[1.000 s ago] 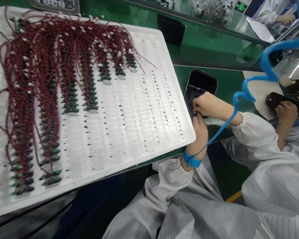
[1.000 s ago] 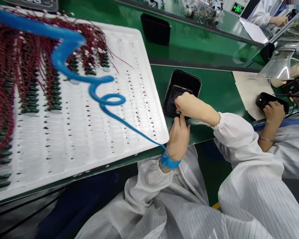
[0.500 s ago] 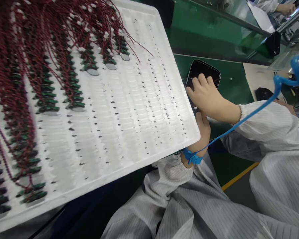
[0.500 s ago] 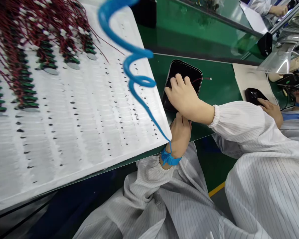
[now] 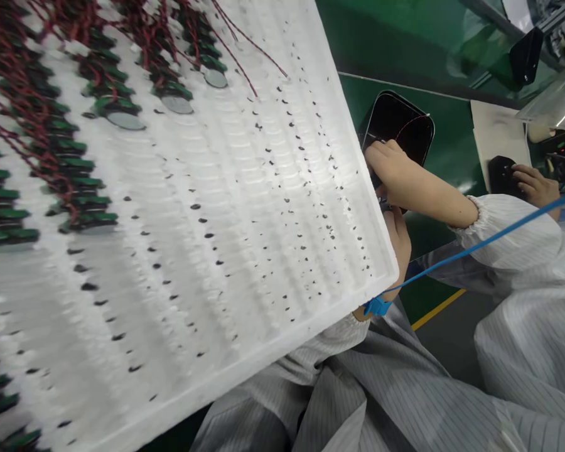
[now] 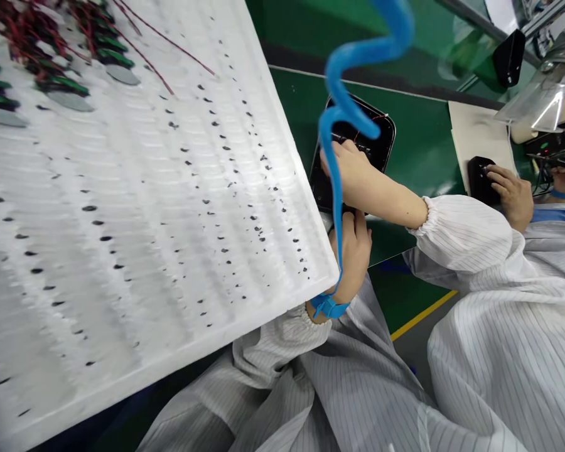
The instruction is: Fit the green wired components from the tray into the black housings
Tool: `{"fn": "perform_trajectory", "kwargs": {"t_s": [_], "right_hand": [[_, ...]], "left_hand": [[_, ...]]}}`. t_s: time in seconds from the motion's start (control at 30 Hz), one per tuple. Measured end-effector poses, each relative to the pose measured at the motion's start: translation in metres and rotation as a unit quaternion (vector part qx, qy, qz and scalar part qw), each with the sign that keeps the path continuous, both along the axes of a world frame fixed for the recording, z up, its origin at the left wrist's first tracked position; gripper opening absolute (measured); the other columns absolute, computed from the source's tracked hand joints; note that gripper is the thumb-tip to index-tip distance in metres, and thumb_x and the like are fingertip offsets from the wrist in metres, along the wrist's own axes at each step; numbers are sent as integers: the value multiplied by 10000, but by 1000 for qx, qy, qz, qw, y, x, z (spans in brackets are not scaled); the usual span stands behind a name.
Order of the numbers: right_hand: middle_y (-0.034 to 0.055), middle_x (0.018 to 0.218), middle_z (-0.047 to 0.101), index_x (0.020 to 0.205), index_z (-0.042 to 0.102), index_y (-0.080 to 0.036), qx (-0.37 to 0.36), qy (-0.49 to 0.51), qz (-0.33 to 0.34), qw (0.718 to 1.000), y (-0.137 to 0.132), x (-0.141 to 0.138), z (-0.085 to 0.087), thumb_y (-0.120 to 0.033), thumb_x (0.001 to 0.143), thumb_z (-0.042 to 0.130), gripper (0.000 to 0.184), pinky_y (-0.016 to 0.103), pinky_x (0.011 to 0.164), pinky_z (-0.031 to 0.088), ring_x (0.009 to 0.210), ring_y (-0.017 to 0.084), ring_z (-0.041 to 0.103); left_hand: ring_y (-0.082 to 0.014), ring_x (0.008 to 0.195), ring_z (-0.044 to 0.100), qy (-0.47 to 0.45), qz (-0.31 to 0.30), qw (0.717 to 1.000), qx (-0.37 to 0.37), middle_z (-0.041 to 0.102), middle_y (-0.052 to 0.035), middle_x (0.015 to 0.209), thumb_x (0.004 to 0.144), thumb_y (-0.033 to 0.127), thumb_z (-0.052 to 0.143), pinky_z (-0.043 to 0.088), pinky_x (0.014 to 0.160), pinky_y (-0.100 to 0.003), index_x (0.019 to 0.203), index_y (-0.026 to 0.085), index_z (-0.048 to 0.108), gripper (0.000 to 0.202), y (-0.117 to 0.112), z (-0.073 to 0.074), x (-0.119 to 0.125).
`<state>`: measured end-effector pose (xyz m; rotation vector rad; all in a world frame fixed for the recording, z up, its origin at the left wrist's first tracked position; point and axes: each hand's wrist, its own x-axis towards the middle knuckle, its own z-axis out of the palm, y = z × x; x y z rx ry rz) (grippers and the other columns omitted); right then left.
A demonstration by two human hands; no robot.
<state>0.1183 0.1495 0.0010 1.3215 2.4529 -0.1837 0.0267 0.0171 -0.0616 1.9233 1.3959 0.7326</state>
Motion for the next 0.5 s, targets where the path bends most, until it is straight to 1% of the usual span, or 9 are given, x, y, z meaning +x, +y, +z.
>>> {"fn": "perform_trajectory", "kwargs": {"t_s": [0.07, 0.13, 0.2, 0.27, 0.33, 0.4, 0.47, 0.5], "right_hand": [[145, 1207, 511, 1119, 489, -132, -10, -2, -16, 1000, 1, 0, 1, -221, 958, 608, 219, 467, 982, 446, 1148, 308, 493], [136, 1196, 523, 1107, 493, -134, -11, 0, -29, 1000, 2, -1, 3, -230, 954, 619, 221, 460, 972, 459, 1144, 302, 507], [133, 1190, 539, 1094, 502, -140, -14, 5, -32, 999, 4, -3, 5, -246, 958, 616, 207, 466, 958, 475, 1152, 307, 518], [141, 1192, 561, 1059, 517, -153, -18, 13, -36, 999, 6, -4, 6, -268, 969, 602, 169, 489, 945, 490, 1157, 317, 525], [148, 1190, 588, 1001, 541, -173, -24, 33, -42, 998, 8, -3, 7, -317, 972, 608, 161, 510, 944, 500, 1150, 319, 533], [138, 1164, 621, 918, 574, -195, -32, 64, -47, 996, 11, -1, 7, -386, 959, 635, 204, 511, 965, 505, 1135, 306, 546], [113, 1119, 654, 849, 613, -216, -45, 99, -40, 993, 15, 4, 7, -454, 942, 651, 258, 477, 994, 510, 1131, 278, 560], [99, 1096, 668, 826, 632, -224, -50, 114, -34, 992, 16, 6, 8, -483, 935, 652, 282, 454, 1004, 512, 1134, 263, 567]], "left_hand": [[-362, 1045, 650, 13, -6, 1000, 2, 648, -176, 1148, 1014, 167, 360, 535, 820, -456, 1529, 142, 453, 524, -1, 0, 2], [-358, 1038, 654, 16, -3, 1000, -3, 653, -184, 1168, 1003, 132, 341, 538, 839, -465, 1524, 131, 458, 535, -1, 2, 3], [-358, 1040, 661, 2, -6, 1000, -15, 655, -186, 1184, 997, 110, 333, 540, 875, -477, 1521, 137, 465, 541, 0, 6, 2], [-372, 1071, 667, -20, -14, 999, -37, 653, -186, 1204, 1006, 123, 343, 541, 903, -490, 1513, 156, 482, 526, 3, 10, -2], [-385, 1126, 664, -37, -29, 997, -59, 652, -187, 1223, 1020, 142, 338, 541, 934, -496, 1497, 162, 507, 506, 6, 15, -8], [-396, 1194, 641, -40, -35, 996, -70, 648, -199, 1237, 1025, 133, 304, 527, 991, -514, 1484, 131, 516, 505, 8, 20, -11], [-401, 1240, 613, -35, -38, 996, -67, 642, -212, 1261, 1019, 109, 282, 505, 1044, -550, 1480, 98, 506, 513, 9, 24, -12], [-398, 1256, 601, -34, -36, 997, -63, 640, -211, 1275, 1014, 99, 281, 497, 1063, -559, 1478, 100, 505, 515, 9, 25, -12]]}}
